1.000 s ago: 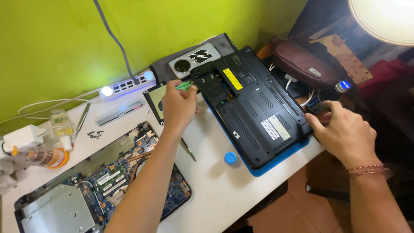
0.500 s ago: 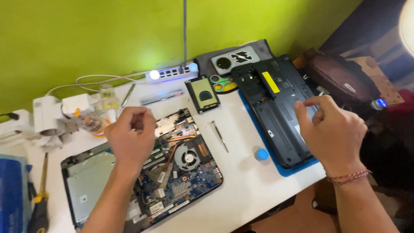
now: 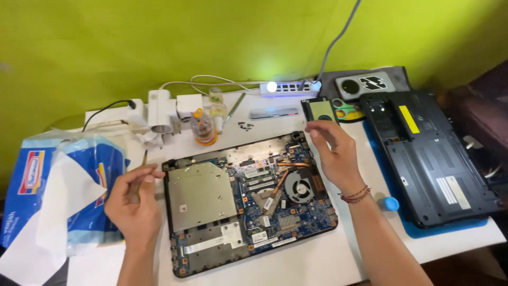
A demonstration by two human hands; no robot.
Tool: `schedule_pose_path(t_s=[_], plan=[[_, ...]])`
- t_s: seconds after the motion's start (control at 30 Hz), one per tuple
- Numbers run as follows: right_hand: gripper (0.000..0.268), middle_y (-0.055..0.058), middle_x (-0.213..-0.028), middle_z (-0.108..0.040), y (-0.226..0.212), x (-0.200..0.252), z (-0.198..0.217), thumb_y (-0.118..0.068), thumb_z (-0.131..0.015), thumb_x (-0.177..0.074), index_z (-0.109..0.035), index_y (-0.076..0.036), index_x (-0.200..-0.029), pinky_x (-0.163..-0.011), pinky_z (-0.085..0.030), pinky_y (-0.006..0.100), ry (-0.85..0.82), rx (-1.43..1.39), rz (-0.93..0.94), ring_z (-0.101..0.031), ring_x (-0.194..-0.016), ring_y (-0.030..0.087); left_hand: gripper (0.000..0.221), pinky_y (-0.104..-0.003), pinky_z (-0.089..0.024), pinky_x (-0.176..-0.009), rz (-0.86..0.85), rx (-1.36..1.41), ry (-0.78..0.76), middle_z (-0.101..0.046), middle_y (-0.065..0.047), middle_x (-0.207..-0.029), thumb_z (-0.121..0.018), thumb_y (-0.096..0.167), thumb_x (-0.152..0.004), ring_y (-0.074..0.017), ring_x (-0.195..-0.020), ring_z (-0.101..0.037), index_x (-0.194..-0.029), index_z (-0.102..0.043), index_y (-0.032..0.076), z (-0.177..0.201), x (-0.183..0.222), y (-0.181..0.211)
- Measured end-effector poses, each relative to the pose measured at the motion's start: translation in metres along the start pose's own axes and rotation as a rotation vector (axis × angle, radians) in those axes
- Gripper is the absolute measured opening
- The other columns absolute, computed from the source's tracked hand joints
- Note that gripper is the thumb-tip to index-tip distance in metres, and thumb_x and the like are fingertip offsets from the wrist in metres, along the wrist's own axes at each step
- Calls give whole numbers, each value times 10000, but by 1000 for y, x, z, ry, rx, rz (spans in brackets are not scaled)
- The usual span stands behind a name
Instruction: Disassembling a laptop by removing screws and internal components using a screwdriver
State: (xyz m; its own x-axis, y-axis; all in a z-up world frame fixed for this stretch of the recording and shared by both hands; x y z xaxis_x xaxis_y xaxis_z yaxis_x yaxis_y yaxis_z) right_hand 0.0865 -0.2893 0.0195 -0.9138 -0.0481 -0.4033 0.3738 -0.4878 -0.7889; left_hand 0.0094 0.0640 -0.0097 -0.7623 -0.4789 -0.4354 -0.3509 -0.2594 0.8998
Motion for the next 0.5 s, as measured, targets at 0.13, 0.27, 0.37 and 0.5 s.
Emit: schedule_pose_path(t_s=[0.13,0.27,0.37,0.5], plan=[[323,105,-1120,-665,8,1,-11,-279,-509,-954,-622,-31,-1128,-987,-500,325,9,-113,-33,-633,-1091,217,132,-380,-510,-1013,-86,65,-63,-649,-170,-961,-525,109,-970,-284,-1085,-627,-1010,-573,-8,-1,-3,0],[370,161,-1270,-594,12,9,-20,-254,-516,-938,-573,-3,-1205,-1060,-466,365,-37,-195,-29,-572,-1215,277,279,-422,-433,-1111,-43,164,-184,-600,-222,-1208,-540,201,-928,-327,-1228,-554,-1081,-592,-26,-8,-4,-11],[442,174,-1346,-541,11,10,-25,-266,-505,-931,-520,6,-1280,-1095,-426,382,-79,-208,-31,-522,-1274,291,337,-406,-383,-1123,58,201,-229,-556,-225,-1308,-520,243,-919,-311,-1297,-500,-1129,-586,-13,-13,-5,-17],[501,170,-1377,-515,13,9,-26,-266,-507,-914,-466,7,-1333,-1121,-388,384,-101,-273,-77,-500,-1298,287,422,-425,-328,-1146,167,240,-254,-517,-218,-1376,-516,319,-881,-311,-1343,-457,-1162,-579,10,-16,-4,-22]])
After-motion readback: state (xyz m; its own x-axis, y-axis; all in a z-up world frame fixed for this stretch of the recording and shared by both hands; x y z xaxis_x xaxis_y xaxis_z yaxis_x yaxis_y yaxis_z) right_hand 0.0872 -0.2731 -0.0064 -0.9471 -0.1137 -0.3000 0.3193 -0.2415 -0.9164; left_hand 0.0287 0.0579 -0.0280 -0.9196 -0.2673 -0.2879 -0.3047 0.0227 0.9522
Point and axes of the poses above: each hand's wrist, its own x-axis away from the middle knuckle, its own z-axis out of the back of the hand, y = z × x, the point moved 5 cm from there along -x, towards the middle knuckle
